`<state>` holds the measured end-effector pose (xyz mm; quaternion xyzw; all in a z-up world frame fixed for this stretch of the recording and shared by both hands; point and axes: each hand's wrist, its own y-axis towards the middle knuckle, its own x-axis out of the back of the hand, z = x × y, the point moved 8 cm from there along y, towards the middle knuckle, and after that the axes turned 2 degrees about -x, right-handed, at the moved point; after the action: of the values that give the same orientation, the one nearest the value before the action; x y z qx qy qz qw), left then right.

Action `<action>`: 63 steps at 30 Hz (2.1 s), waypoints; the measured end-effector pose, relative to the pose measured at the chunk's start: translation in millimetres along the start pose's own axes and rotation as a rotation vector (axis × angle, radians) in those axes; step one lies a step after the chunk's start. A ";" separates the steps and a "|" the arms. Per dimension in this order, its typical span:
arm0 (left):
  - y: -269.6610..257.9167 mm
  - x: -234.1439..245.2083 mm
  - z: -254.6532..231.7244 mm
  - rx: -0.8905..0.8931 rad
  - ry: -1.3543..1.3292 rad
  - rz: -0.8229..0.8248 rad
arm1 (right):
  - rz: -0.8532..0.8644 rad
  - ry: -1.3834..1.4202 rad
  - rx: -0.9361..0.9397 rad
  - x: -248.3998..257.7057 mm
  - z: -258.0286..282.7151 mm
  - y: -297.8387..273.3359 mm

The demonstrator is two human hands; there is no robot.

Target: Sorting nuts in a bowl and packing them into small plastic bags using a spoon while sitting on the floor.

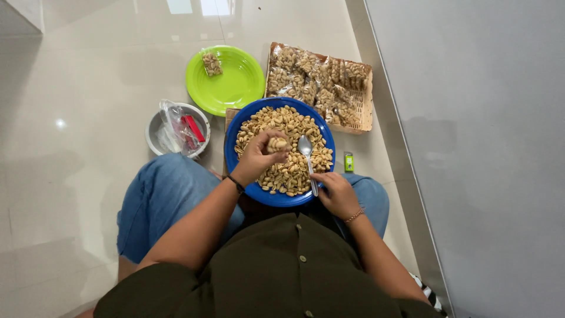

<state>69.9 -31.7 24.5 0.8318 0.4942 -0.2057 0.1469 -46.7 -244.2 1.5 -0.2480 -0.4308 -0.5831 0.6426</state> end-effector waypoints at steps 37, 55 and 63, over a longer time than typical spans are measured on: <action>-8.6 -24.8 9.0 -0.001 0.365 -0.143 | -0.164 0.888 -0.286 18.6 43.1 88.0; -9.0 -24.5 -25.5 -0.167 0.428 -0.199 | -0.216 0.569 -0.109 30.7 40.7 87.5; 55.1 115.1 -106.2 -0.195 0.477 -0.696 | -0.398 0.329 -0.136 78.2 -42.0 66.9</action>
<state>188.6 77.7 63.3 0.6222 0.7824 0.0028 0.0283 24.8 -307.5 58.4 -0.1031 -0.3205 -0.7580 0.5586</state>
